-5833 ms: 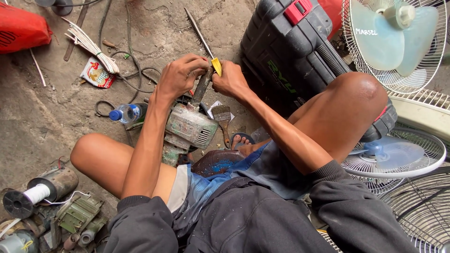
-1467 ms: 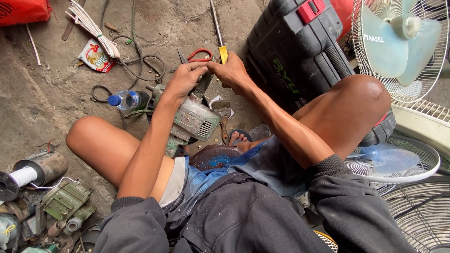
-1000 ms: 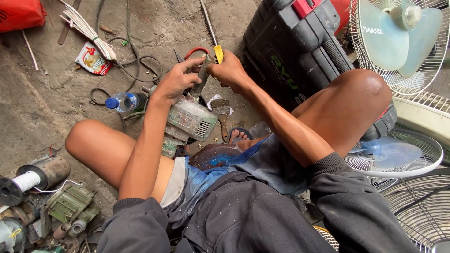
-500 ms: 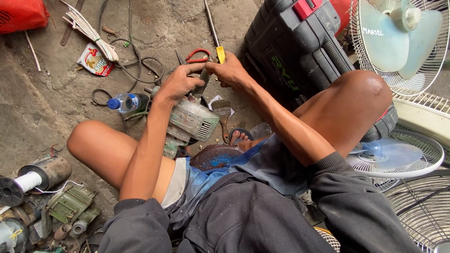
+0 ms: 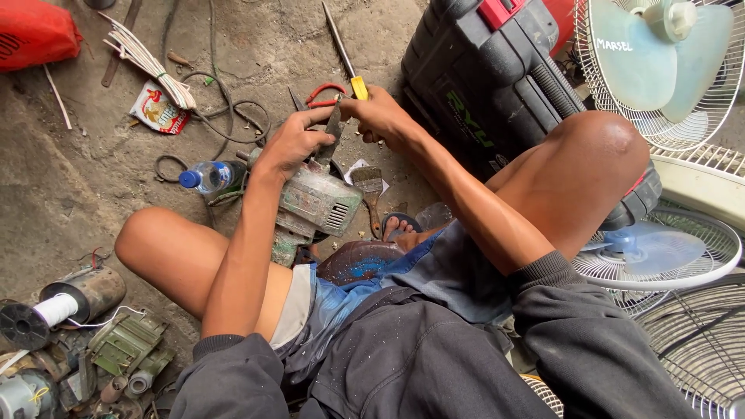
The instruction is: Disassembling and inspecting a power tool motor for repair using hand tools.
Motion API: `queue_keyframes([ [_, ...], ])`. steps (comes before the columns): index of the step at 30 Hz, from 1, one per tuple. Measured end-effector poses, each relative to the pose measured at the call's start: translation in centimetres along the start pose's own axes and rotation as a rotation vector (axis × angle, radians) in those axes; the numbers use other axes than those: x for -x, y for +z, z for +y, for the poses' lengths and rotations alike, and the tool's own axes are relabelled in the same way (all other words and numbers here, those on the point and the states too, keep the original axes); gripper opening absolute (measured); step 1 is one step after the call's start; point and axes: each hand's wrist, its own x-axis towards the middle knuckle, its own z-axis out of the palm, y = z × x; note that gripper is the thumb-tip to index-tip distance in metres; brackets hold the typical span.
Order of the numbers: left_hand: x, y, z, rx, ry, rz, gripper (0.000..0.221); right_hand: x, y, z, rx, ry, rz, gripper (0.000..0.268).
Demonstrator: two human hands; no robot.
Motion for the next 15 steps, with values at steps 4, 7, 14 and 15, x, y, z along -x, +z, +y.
queue_keyframes([
  [4, -0.3, 0.2, 0.2, 0.022, -0.001, -0.009, 0.065, 1.1, -0.3, -0.3, 0.062, -0.037, 0.004, 0.028],
  [7, -0.1, 0.2, 0.1, 0.010, -0.004, -0.003, 0.066, -0.1, -0.2, 0.9, 0.066, -0.053, -0.002, 0.030],
  [14, 0.2, 0.4, 1.0, -0.079, 0.030, 0.005, 0.071, -1.5, -0.9, 1.8, 0.471, -0.165, 0.057, 0.032],
  [15, 0.8, 0.5, 1.3, -0.094, 0.019, 0.014, 0.070, -1.0, -0.7, 1.5, 0.486, -0.150, 0.029, 0.030],
])
